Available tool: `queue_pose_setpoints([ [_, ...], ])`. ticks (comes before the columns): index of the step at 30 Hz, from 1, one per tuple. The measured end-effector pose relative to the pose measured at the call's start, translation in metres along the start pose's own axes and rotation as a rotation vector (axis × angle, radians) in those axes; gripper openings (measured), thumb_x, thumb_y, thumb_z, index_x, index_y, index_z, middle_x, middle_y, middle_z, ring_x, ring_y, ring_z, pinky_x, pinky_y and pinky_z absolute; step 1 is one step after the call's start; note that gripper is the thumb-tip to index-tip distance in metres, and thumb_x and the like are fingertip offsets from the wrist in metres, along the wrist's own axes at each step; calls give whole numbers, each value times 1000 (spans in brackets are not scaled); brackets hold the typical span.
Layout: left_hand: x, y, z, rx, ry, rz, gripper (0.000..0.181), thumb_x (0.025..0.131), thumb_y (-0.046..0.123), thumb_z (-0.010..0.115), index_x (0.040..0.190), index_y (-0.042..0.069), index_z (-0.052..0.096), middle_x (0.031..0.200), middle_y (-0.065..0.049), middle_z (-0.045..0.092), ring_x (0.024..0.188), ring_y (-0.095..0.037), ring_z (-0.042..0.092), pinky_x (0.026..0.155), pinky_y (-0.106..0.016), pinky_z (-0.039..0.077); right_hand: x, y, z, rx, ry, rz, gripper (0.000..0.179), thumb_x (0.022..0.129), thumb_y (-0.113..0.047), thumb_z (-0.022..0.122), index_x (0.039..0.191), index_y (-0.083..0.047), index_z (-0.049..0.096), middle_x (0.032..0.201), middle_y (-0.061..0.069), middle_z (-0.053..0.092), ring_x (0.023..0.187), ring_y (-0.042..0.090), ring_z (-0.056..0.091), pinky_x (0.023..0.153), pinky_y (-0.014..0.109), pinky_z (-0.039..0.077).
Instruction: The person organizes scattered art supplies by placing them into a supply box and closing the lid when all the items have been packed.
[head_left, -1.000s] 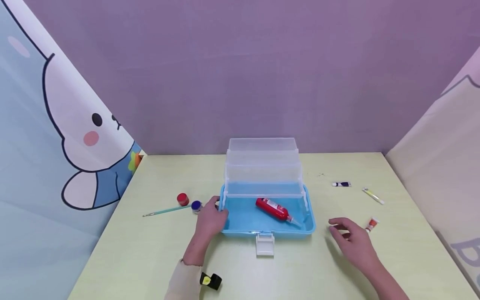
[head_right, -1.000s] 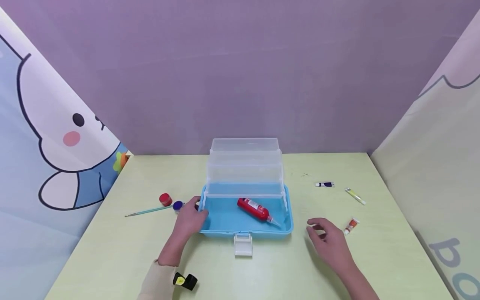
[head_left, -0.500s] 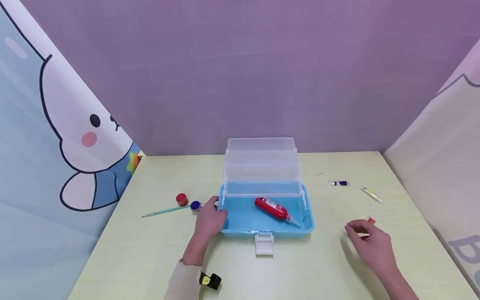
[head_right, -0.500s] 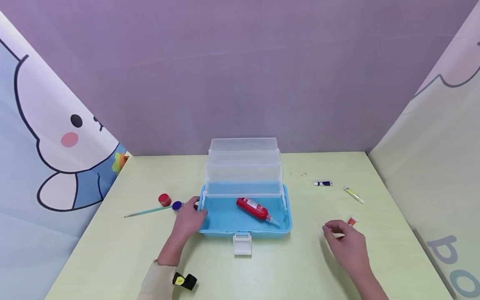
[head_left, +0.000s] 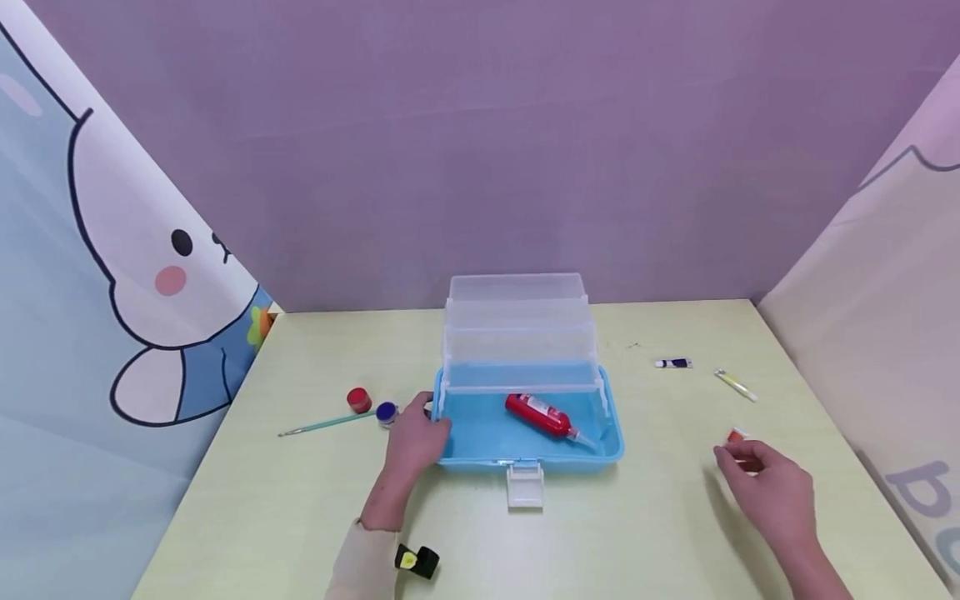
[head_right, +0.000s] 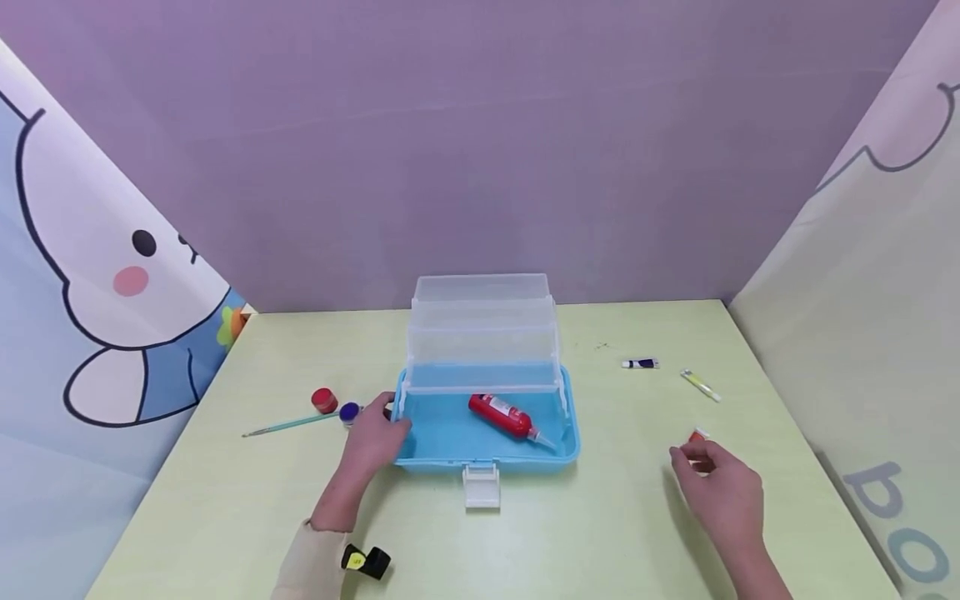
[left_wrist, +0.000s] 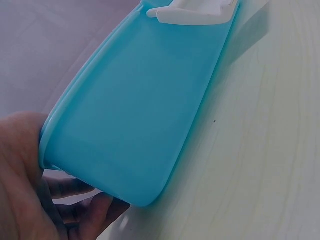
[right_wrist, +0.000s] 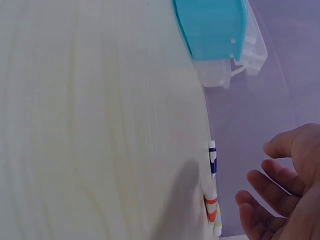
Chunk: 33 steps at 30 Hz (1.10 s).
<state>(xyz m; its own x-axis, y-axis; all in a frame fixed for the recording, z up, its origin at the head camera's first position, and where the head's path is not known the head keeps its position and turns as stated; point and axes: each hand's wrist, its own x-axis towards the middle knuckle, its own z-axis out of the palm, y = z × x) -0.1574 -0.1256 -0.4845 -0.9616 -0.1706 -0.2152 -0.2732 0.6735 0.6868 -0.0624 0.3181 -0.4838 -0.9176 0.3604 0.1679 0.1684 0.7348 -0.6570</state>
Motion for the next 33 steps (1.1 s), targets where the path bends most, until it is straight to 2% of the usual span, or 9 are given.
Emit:
queue_pose_setpoints([
  [2,0,-1,-1,3,2,0,51,87,18,57,136,9,50,91,-10,61,75,-25,57,60,-34,48,0,2,-1,-29,-5,22,22,89,-30,70,93,-10,74,85,8,73,60,-7,54,53,19,41],
  [8,0,0,-2,-4,-3,-1,51,88,18,58,137,9,50,92,-10,61,74,-25,57,58,-33,48,2,11,-6,-130,-60,85,34,90,-45,63,92,-12,75,77,4,71,58,5,57,52,28,39],
  [18,-2,0,-1,-9,-2,7,51,87,18,57,137,8,50,90,-10,61,72,-24,56,56,-32,47,12,17,-14,-244,-214,178,57,88,-64,53,97,-12,73,92,8,72,70,22,62,51,33,38],
  [21,-2,-1,-1,-10,0,2,51,87,18,57,137,9,50,91,-9,61,72,-25,56,56,-33,47,14,14,-16,-263,-262,184,61,88,-66,50,99,-11,73,91,9,71,68,22,61,48,33,38],
  [23,-2,-1,-1,-11,-2,1,52,87,18,57,137,9,49,91,-9,61,73,-25,56,57,-33,47,15,13,-17,-279,-280,177,61,88,-67,49,99,-11,73,85,6,70,65,21,58,47,33,37],
  [28,-3,-1,-1,-15,-2,4,52,87,18,57,137,9,50,90,-9,61,73,-25,56,56,-33,47,17,10,-19,-313,-317,155,56,88,-69,48,82,-17,68,61,-3,53,57,20,47,45,32,31],
  [33,-1,-1,0,-8,3,-1,51,87,18,57,137,9,50,90,-9,60,73,-25,56,56,-33,47,20,11,-17,-351,-318,141,57,85,-72,49,65,-20,57,54,-3,43,55,21,43,44,33,28],
])
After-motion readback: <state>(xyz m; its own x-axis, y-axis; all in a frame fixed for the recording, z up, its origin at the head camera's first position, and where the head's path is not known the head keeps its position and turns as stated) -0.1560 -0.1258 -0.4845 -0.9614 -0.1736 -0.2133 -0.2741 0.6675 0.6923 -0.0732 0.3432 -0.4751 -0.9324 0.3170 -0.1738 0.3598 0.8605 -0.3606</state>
